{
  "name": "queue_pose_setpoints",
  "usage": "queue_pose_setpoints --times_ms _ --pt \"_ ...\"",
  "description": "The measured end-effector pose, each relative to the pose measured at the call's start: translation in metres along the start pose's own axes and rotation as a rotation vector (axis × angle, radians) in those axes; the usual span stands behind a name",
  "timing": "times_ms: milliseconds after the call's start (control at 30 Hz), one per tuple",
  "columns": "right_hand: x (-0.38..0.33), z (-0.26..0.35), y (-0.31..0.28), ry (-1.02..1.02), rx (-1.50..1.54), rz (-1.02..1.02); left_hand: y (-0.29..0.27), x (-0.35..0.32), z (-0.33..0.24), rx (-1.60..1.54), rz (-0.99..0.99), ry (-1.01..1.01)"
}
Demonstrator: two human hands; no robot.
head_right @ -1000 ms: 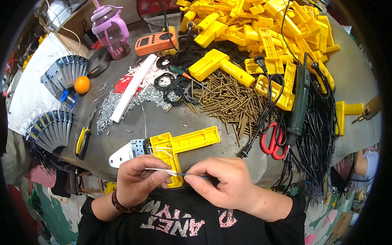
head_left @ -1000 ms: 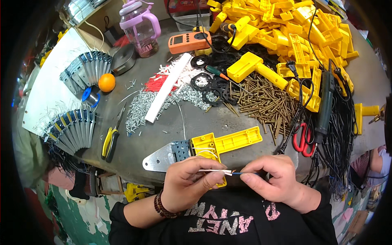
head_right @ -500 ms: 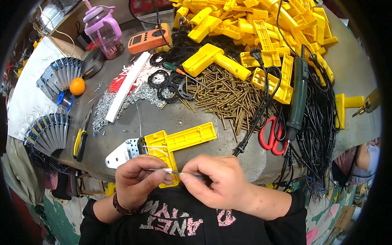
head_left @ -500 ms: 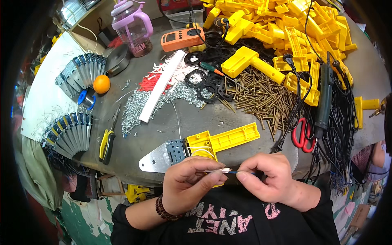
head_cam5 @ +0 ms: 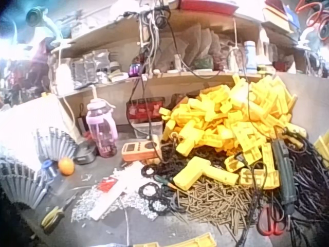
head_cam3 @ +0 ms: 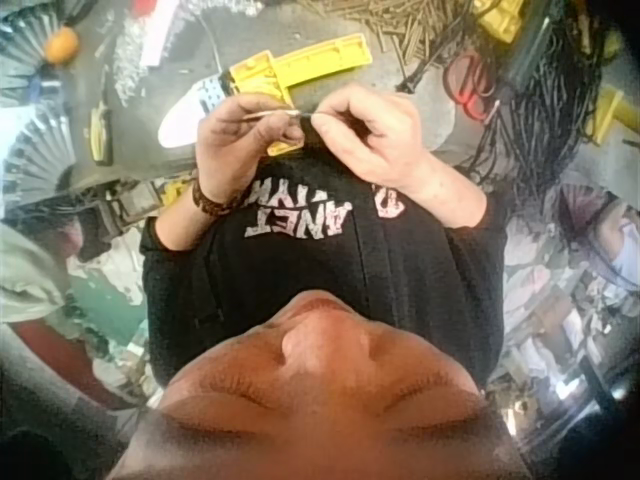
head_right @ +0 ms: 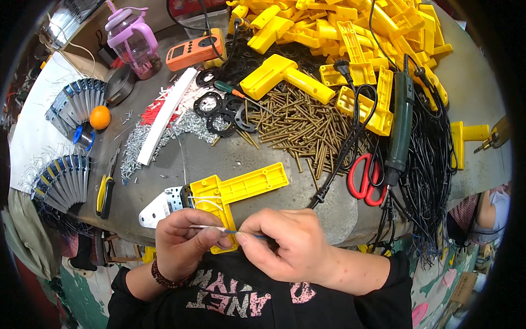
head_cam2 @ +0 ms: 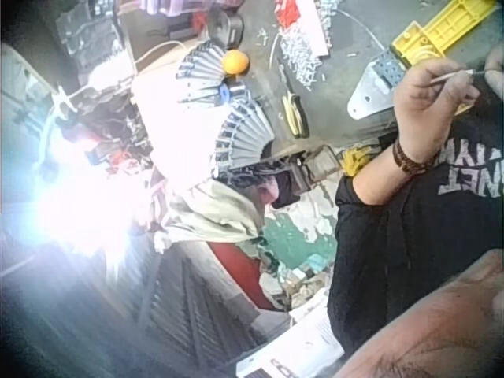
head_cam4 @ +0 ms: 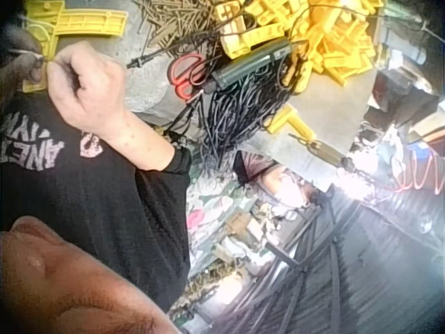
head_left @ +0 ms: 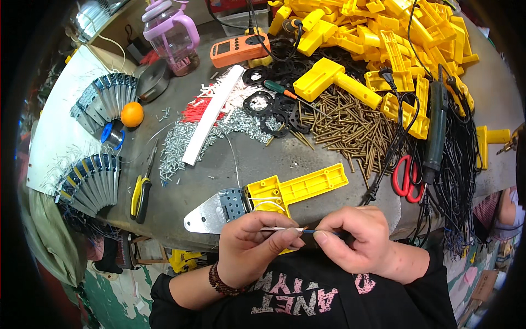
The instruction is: Soldering wires and assembling components into a yellow plastic housing for a device.
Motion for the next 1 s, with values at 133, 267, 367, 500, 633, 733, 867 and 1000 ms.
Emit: queue_pose_setpoints --times_ms 133,267,367,500,633,733,867,1000 --pt "0.0 0.0 0.0 -0.001 -0.013 -0.003 0.0 0.0 -0.004 0.101 0.001 0.056" --pt "0.001 0.002 -0.001 -0.017 -0.049 -0.012 0.002 0.0 -0.008 0.15 -0.005 0.11" --pt "0.002 0.005 0.001 -0.038 -0.073 0.003 0.002 0.0 -0.012 0.239 -0.009 0.162" --pt "0.001 0.005 0.007 -0.047 -0.11 0.066 0.002 0.0 -0.016 0.391 -0.001 0.215" --pt "0.002 0.0 0.006 -0.015 -0.082 0.071 0.0 0.0 -0.004 0.118 -0.017 -0.042" --pt "0.002 0.002 0.007 -0.048 -0.047 0.135 0.001 -0.001 -0.003 0.069 0.027 -0.036" --pt "0.002 0.003 0.007 -0.095 -0.106 0.179 0.003 -0.002 -0.004 0.116 0.094 -0.148" --pt "0.005 0.02 0.007 -0.212 -0.33 0.178 0.001 -0.002 0.001 0.046 0.078 -0.191"
Point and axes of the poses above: each hand's wrist, its own x-axis towards the middle knuckle, its own y-axis out of the palm, z = x × y, the point moved 8 cm from there along x, towards the middle knuckle, and after that the axes turned 4 degrees about -y, right-handed, at the moved point
